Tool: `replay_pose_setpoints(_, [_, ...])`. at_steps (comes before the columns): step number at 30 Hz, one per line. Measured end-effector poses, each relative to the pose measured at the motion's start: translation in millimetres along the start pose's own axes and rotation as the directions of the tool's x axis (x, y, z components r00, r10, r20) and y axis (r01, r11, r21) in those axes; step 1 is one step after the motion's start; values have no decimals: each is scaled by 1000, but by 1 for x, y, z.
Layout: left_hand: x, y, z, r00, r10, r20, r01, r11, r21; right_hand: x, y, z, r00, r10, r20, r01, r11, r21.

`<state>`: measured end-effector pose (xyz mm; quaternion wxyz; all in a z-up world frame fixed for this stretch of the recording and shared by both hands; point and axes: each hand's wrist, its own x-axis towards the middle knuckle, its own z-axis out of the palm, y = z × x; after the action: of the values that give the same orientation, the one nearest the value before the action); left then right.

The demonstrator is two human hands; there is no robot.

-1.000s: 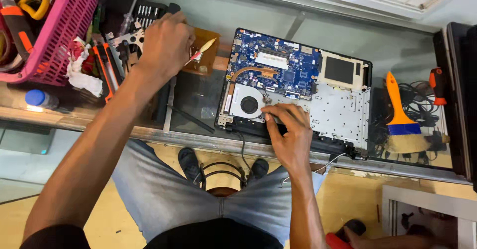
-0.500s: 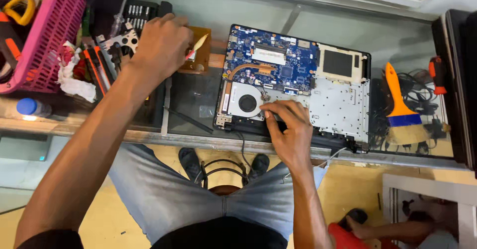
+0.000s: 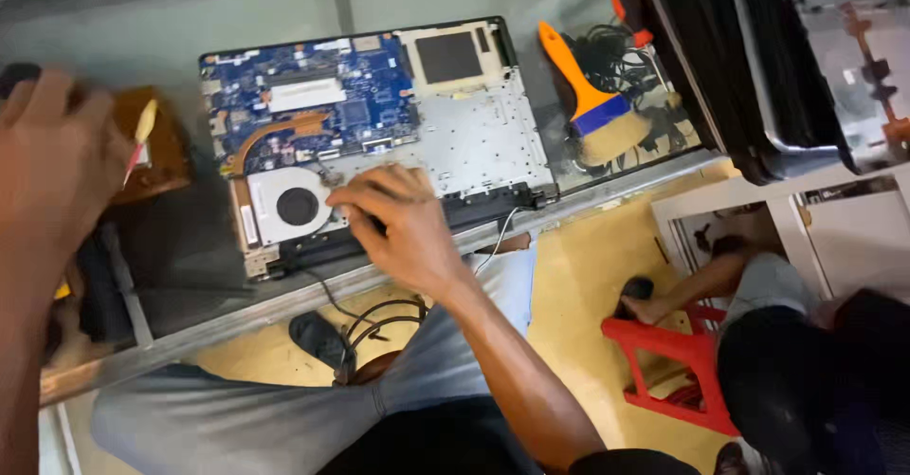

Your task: The person removes screws from the laptop chassis using a screwdriver, then places a cooling fan onto the motherboard and secures it with screws. The person uses a screwdriver to tighten the screws and ensure the fan is properly attached.

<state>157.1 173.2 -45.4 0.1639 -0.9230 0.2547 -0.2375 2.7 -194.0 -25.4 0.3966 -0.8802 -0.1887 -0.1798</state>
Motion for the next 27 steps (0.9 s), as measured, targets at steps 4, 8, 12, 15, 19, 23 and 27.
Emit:
replay_pose_setpoints(4, [-2,23,-47,994,-103,-30,95,974,-207,-1,-4,-3,1000,7,3,-7,1000,22])
replay_pose_setpoints(8, [-13,74,-112,970,-241,-24,201,859,-471,-2,-8,-7,997,-36,-63,39,998,45])
replay_pose_setpoints(12, [-17,145,-167,919,-388,-63,189,578,-794,-16,-5,-3,954,-98,-282,145,978,152])
replay_pose_setpoints(15, [-28,177,-165,904,-428,-13,212,473,-855,-10,-15,-60,906,-185,-380,227,972,68])
replay_pose_setpoints(19, [-34,195,-151,904,-427,41,231,405,-884,2,20,-150,891,-105,-442,22,982,-190])
replay_pose_setpoints(23, [-44,202,-134,944,-327,-42,168,586,-793,-9,108,-194,880,287,-379,-444,783,-437])
replay_pose_setpoints(27, [-40,203,-132,949,-313,-31,182,627,-758,-19,196,-196,805,421,-419,-593,523,-612])
